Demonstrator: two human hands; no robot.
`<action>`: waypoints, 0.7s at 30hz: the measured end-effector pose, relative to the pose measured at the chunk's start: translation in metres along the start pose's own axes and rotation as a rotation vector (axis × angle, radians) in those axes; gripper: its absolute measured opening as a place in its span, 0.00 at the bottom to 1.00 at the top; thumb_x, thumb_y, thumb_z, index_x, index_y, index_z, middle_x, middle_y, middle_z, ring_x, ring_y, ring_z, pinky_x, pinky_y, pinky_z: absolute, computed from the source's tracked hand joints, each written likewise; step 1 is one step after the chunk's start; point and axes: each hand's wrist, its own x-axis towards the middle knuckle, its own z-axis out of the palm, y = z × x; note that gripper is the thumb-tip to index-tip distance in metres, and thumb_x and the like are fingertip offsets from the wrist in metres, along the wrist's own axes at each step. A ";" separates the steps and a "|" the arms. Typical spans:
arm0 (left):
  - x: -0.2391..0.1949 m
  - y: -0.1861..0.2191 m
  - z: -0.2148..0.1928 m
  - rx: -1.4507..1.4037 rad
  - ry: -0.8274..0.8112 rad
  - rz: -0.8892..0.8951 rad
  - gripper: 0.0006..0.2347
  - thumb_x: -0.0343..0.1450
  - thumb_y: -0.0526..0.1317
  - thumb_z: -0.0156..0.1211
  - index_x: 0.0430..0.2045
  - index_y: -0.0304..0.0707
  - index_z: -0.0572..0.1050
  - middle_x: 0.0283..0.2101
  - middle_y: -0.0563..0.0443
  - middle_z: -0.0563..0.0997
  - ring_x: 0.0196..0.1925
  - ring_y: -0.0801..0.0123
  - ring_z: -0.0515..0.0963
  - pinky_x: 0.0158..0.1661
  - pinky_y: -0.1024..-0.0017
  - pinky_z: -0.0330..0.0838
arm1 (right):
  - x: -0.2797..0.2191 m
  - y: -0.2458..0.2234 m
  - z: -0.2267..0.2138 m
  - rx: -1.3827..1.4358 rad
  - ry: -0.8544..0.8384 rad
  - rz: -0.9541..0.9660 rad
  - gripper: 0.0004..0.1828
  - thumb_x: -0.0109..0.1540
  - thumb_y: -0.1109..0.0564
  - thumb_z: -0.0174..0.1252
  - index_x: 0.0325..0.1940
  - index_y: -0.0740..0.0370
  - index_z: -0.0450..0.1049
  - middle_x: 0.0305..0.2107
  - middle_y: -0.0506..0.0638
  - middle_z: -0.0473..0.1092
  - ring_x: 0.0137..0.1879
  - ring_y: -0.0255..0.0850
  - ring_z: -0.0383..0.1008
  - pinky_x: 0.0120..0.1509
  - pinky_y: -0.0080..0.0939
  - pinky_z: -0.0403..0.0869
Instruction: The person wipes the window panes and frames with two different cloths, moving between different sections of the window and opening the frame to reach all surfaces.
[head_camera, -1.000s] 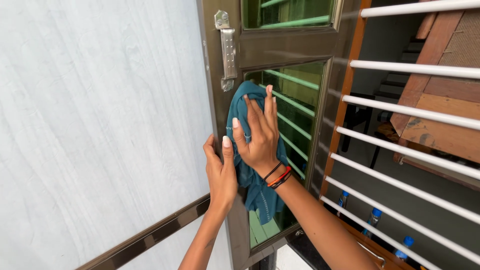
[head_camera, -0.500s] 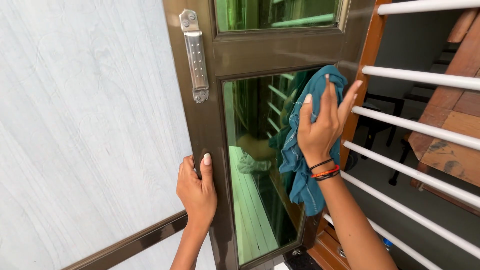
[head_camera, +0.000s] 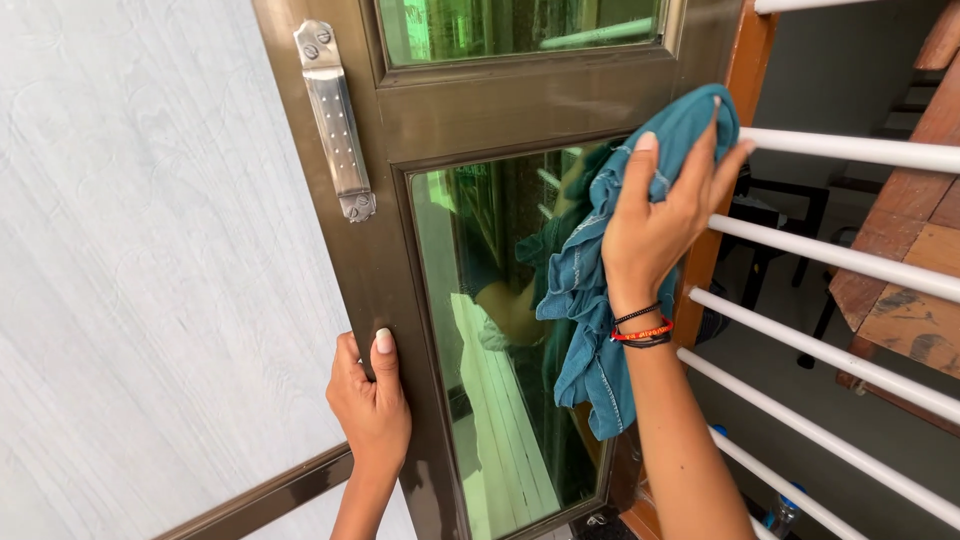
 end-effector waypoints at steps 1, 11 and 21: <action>0.000 0.001 0.000 0.000 0.003 0.011 0.20 0.78 0.53 0.50 0.21 0.39 0.62 0.21 0.56 0.62 0.25 0.78 0.57 0.24 0.74 0.55 | -0.001 0.003 0.000 -0.002 0.000 0.031 0.32 0.74 0.47 0.52 0.79 0.65 0.59 0.76 0.72 0.48 0.84 0.68 0.40 0.84 0.67 0.52; -0.002 0.011 -0.002 -0.058 -0.021 0.002 0.16 0.78 0.51 0.51 0.30 0.36 0.71 0.23 0.56 0.69 0.25 0.79 0.63 0.26 0.76 0.60 | -0.173 0.082 -0.070 -0.160 -0.088 0.193 0.37 0.74 0.41 0.44 0.78 0.70 0.55 0.76 0.77 0.39 0.81 0.71 0.43 0.79 0.69 0.57; 0.001 0.008 -0.001 -0.111 -0.063 0.033 0.16 0.79 0.50 0.50 0.31 0.36 0.66 0.22 0.57 0.65 0.26 0.80 0.61 0.27 0.77 0.60 | -0.200 0.062 -0.072 -0.217 -0.114 0.071 0.33 0.75 0.46 0.45 0.75 0.77 0.59 0.74 0.73 0.52 0.84 0.69 0.36 0.84 0.72 0.49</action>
